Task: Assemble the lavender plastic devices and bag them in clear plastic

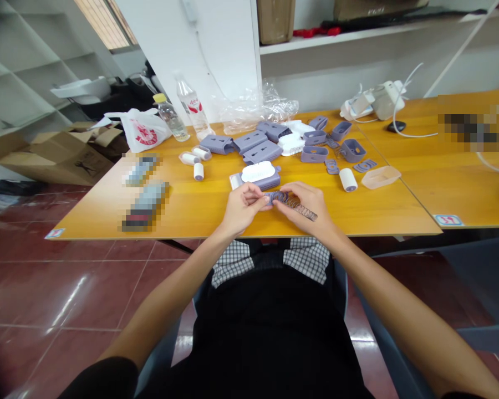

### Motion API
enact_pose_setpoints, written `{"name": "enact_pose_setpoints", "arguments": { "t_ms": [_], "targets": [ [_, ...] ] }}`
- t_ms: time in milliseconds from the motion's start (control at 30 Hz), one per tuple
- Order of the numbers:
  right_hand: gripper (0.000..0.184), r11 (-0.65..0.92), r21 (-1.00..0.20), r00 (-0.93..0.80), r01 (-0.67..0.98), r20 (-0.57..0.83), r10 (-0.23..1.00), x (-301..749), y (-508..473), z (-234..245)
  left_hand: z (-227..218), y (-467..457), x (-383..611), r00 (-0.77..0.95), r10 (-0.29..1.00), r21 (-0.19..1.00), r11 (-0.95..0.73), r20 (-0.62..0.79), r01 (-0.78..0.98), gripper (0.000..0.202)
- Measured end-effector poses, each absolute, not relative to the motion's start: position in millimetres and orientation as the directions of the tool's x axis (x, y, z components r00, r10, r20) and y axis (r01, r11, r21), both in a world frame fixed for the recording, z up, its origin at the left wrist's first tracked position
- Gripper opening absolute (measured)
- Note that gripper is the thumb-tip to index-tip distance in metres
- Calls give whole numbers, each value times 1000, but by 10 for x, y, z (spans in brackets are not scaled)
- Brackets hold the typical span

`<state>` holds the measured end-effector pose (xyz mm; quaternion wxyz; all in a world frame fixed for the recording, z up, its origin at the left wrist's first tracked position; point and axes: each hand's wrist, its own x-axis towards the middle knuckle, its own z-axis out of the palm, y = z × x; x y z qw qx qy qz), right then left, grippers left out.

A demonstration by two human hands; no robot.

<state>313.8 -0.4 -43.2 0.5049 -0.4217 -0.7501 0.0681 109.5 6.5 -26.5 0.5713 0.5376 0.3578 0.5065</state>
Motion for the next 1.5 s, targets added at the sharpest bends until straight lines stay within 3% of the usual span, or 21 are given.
{"name": "enact_pose_setpoints", "arguments": {
  "t_ms": [467,700,1033,1500],
  "targets": [
    [23,698,-512,-190,500,722,665,3134,-25,-347,-202,40,1088,242,964,963,-43,110,-266,29],
    [24,656,-566,-246,498,634,734,3191,-9,-308,-175,30,1076,258,963,960,-6,81,-280,35],
    [30,678,-492,-239,546,684,689,3191,-47,-295,-177,50,1080,258,963,957,3,75,-290,38],
    [27,617,-543,-136,570,678,722,3149,-43,-341,-182,44,1078,251,965,960,-7,80,-279,43]
  ]
}}
